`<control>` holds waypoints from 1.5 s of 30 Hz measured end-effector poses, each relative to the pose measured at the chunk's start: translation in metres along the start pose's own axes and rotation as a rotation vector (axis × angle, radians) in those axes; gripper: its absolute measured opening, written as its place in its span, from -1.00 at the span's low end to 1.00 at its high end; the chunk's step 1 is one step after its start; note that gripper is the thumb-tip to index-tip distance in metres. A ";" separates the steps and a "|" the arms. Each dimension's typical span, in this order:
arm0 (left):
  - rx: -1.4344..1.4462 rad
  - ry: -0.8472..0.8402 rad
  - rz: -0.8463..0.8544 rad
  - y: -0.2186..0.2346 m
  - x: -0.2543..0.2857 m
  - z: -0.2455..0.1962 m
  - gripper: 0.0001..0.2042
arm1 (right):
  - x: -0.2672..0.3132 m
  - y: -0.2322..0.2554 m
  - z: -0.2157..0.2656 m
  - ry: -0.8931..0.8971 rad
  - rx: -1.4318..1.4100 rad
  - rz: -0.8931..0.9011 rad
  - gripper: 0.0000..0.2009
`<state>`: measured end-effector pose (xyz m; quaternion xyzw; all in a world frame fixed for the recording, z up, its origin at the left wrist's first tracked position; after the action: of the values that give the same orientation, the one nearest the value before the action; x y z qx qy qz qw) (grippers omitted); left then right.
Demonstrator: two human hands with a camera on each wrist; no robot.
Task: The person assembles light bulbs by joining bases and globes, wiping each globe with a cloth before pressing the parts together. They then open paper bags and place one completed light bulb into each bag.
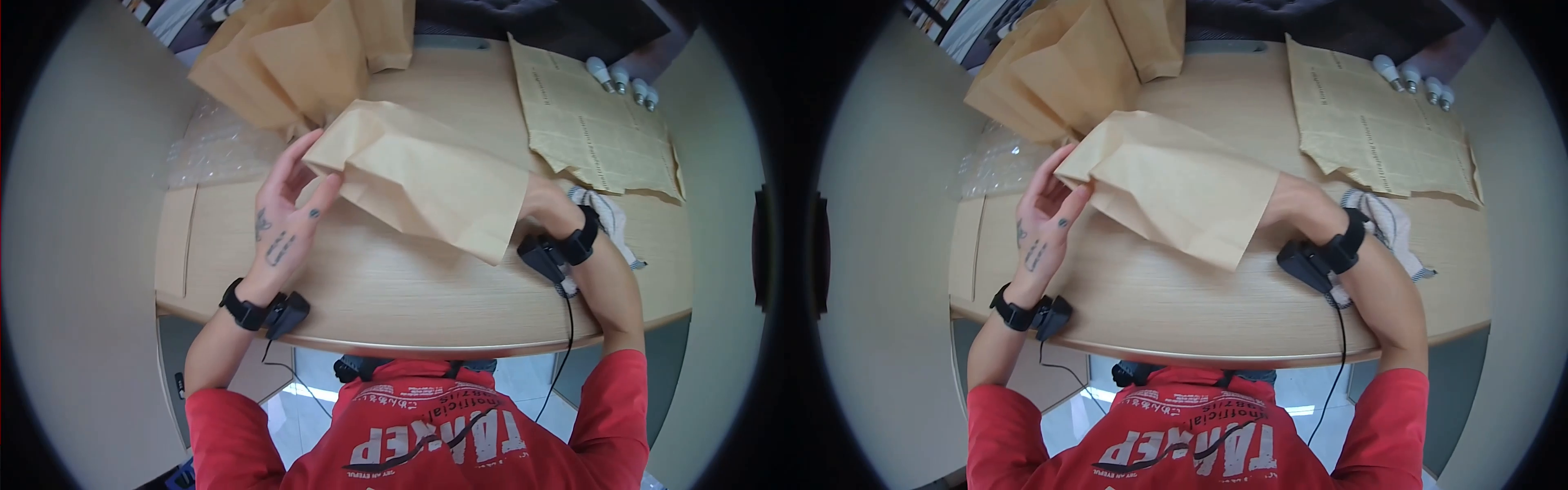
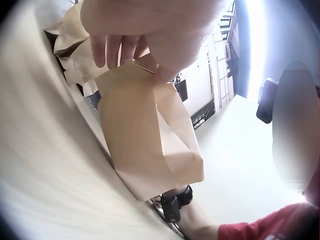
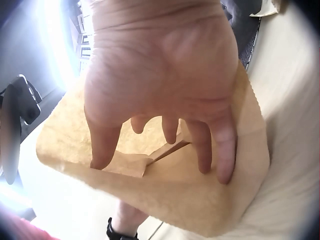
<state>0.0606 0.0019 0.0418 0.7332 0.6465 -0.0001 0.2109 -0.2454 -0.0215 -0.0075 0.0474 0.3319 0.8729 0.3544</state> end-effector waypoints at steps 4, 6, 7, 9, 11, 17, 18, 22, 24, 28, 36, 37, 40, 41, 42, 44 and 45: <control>-0.084 0.084 -0.029 0.008 -0.001 -0.004 -0.54 | 0.000 0.003 -0.002 -0.001 0.026 0.044 -0.47; -0.075 0.006 -0.074 0.008 -0.002 -0.001 -0.58 | 0.001 0.005 -0.003 -0.008 0.030 0.063 -0.46; -0.071 -0.034 -0.095 0.008 -0.003 0.000 -0.60 | 0.001 0.007 -0.004 -0.020 0.021 0.061 -0.46; -0.117 -0.059 -0.127 0.011 -0.003 -0.003 -0.63 | 0.000 0.012 -0.001 -0.087 -0.062 0.026 -0.46; -0.161 -0.076 -0.166 0.015 -0.004 -0.007 -0.65 | -0.003 0.020 0.014 -0.214 -0.202 -0.061 -0.45; -0.194 -0.052 -0.263 0.031 -0.007 -0.009 -0.66 | -0.020 0.019 0.021 0.052 -1.110 -0.102 -0.31; -0.206 -0.058 -0.275 0.032 -0.007 -0.009 -0.67 | -0.020 0.015 0.023 0.042 -0.867 -0.147 -0.31; -0.313 -0.145 -0.277 0.037 -0.013 -0.010 -0.69 | -0.029 0.004 0.050 -0.117 -0.421 -0.273 -0.55; -0.304 -0.134 -0.225 0.052 -0.017 -0.012 -0.69 | -0.028 0.010 0.048 -0.233 -0.434 -0.281 -0.71; -0.226 -0.059 -0.072 0.072 -0.022 -0.029 -0.67 | -0.024 0.019 0.055 -0.148 -0.450 -0.253 -0.81; -0.019 0.020 -0.100 0.060 -0.016 -0.028 -0.54 | -0.026 0.021 0.047 -0.037 -0.596 -0.432 -0.74; 0.000 0.030 -0.081 0.052 -0.012 -0.026 -0.51 | -0.026 0.021 0.047 -0.052 -0.661 -0.440 -0.73; 0.005 0.151 -0.051 0.046 -0.009 -0.005 -0.47 | -0.027 0.023 0.045 -0.080 -0.819 -0.446 -0.70; -0.001 0.206 -0.046 0.046 -0.011 0.001 -0.47 | -0.026 0.023 0.043 -0.079 -0.848 -0.441 -0.69; 0.001 0.254 -0.009 0.046 -0.014 0.004 -0.49 | -0.027 0.023 0.042 -0.078 -0.876 -0.435 -0.67; 0.002 0.347 0.070 0.046 -0.019 0.007 -0.52 | -0.027 0.024 0.046 -0.074 -0.860 -0.451 -0.64; 0.005 0.323 0.057 0.046 -0.019 0.008 -0.54 | -0.028 0.024 0.048 -0.074 -0.852 -0.462 -0.63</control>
<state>0.1035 -0.0227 0.0538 0.7423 0.6509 0.1221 0.1022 -0.2237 -0.0258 0.0489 -0.1459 -0.0660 0.8274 0.5383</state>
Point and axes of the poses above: each hand's wrist, its own x-axis away from the middle knuckle, its own y-axis out of the back of the hand, z = x × y, the point moved 1 cm from there along -x, towards the middle knuckle, and after that the axes turned 4 degrees about -x, right-handed, at the moved point
